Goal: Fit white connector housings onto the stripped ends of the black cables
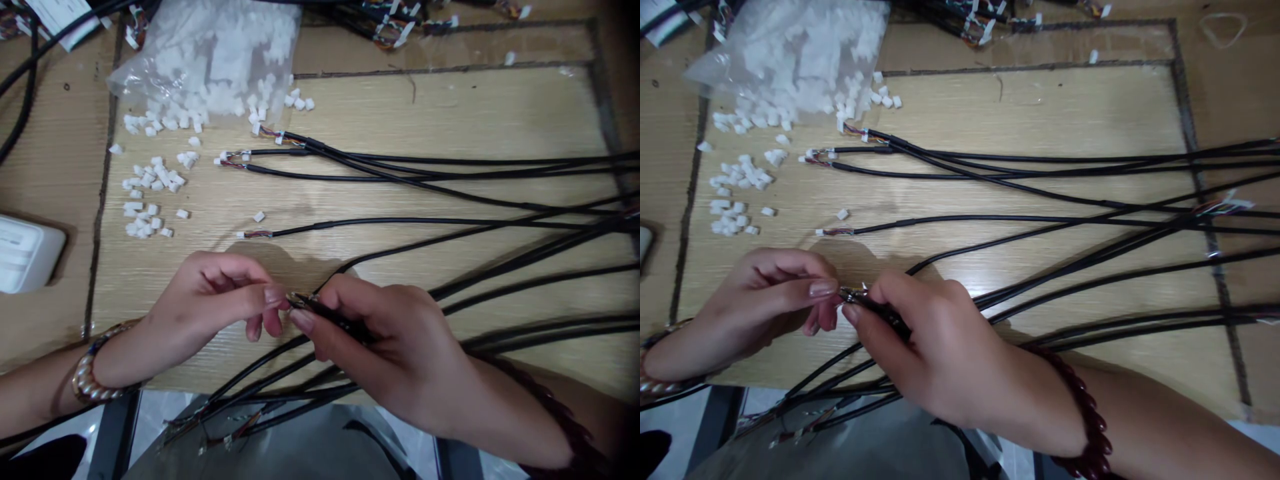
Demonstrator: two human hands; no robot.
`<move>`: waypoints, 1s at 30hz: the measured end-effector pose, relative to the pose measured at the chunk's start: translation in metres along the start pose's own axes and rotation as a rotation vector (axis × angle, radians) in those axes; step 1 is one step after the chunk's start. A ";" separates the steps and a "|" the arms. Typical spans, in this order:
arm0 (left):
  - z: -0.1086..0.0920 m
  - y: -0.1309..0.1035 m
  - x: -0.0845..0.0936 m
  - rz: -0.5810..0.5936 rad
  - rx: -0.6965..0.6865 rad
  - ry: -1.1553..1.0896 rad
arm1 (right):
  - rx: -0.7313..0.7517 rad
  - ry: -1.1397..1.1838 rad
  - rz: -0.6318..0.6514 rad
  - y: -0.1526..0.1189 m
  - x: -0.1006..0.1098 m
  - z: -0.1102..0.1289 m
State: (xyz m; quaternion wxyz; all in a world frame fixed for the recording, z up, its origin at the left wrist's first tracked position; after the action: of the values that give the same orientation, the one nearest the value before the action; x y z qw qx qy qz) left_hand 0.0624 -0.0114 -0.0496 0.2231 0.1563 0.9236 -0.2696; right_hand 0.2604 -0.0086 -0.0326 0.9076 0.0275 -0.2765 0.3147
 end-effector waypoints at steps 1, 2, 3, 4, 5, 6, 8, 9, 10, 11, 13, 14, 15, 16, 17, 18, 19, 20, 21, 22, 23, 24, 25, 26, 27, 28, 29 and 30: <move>0.000 0.000 0.000 0.002 -0.003 -0.002 | 0.015 -0.002 -0.018 0.000 0.000 0.000; -0.001 0.000 0.000 0.004 -0.007 -0.003 | 0.034 -0.013 -0.051 0.000 0.001 0.000; -0.001 0.000 0.000 0.002 -0.012 -0.003 | 0.057 -0.035 -0.096 0.000 0.002 0.000; -0.001 0.000 0.000 -0.001 -0.015 0.000 | 0.078 -0.068 -0.147 0.000 0.003 0.000; -0.002 0.001 0.000 -0.003 -0.020 0.000 | 0.101 -0.107 -0.194 0.000 0.004 0.000; -0.002 0.001 0.000 -0.005 -0.025 -0.002 | 0.130 -0.145 -0.228 0.001 0.005 0.000; -0.002 0.002 -0.001 0.001 -0.037 -0.010 | 0.176 -0.199 -0.263 0.002 0.005 -0.002; -0.002 0.003 -0.002 0.003 -0.037 -0.015 | 0.198 -0.210 -0.269 0.003 0.005 -0.003; -0.002 0.004 -0.002 0.004 -0.040 -0.020 | 0.223 -0.212 -0.271 0.004 0.005 -0.004; -0.002 0.004 -0.003 0.000 -0.042 -0.022 | 0.249 -0.208 -0.274 0.005 0.005 -0.005; -0.002 0.005 -0.004 -0.005 -0.055 -0.008 | 0.298 -0.196 -0.259 0.007 0.004 -0.007; -0.002 0.005 -0.004 -0.006 -0.068 0.008 | 0.311 -0.193 -0.247 0.009 0.004 -0.008; -0.003 0.005 -0.005 -0.007 -0.086 0.029 | 0.313 -0.193 -0.229 0.010 0.005 -0.009; -0.003 0.004 -0.006 -0.005 -0.110 0.053 | 0.301 -0.196 -0.206 0.012 0.005 -0.010; -0.004 0.004 -0.006 -0.010 -0.134 0.081 | 0.287 -0.197 -0.182 0.013 0.005 -0.011; -0.005 0.003 -0.006 -0.018 -0.160 0.113 | 0.270 -0.195 -0.155 0.015 0.006 -0.011; -0.005 0.003 -0.006 -0.034 -0.185 0.150 | 0.254 -0.190 -0.129 0.016 0.007 -0.011; -0.006 0.002 -0.007 -0.048 -0.209 0.183 | 0.236 -0.179 -0.101 0.018 0.008 -0.011; -0.007 0.002 -0.007 -0.059 -0.226 0.210 | 0.211 -0.162 -0.076 0.018 0.009 -0.011; -0.007 0.001 -0.007 -0.063 -0.235 0.228 | 0.179 -0.136 -0.051 0.019 0.010 -0.011; -0.007 0.001 -0.007 -0.062 -0.237 0.238 | 0.137 -0.101 -0.026 0.019 0.010 -0.011; -0.007 0.001 -0.007 -0.053 -0.234 0.242 | 0.091 -0.054 -0.001 0.019 0.010 -0.011; -0.007 0.001 -0.007 -0.042 -0.228 0.242 | 0.047 0.003 0.024 0.019 0.010 -0.011; -0.007 0.000 -0.007 -0.034 -0.223 0.242 | 0.005 0.063 0.051 0.018 0.010 -0.011; -0.007 0.000 -0.007 -0.028 -0.224 0.242 | -0.031 0.123 0.078 0.018 0.009 -0.010; -0.007 -0.001 -0.007 -0.020 -0.227 0.243 | -0.060 0.181 0.104 0.018 0.008 -0.009; -0.007 -0.001 -0.007 -0.011 -0.233 0.247 | -0.087 0.233 0.125 0.018 0.007 -0.008; -0.007 -0.002 -0.007 -0.004 -0.247 0.257 | -0.107 0.283 0.141 0.018 0.007 -0.007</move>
State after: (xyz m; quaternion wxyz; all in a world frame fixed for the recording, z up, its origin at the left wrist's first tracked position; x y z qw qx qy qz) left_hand 0.0651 -0.0103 -0.0398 0.1203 0.1588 0.9710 -0.1322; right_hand 0.2576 0.0114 -0.0370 0.9134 -0.0851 -0.1635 0.3629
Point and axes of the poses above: each hand's wrist, its own y-axis towards the middle knuckle, its own x-axis out of the back of the hand, z = x × y, the point moved 3 cm from there along y, towards the middle knuckle, and after that the axes turned 15 degrees about -y, right-handed, at the moved point
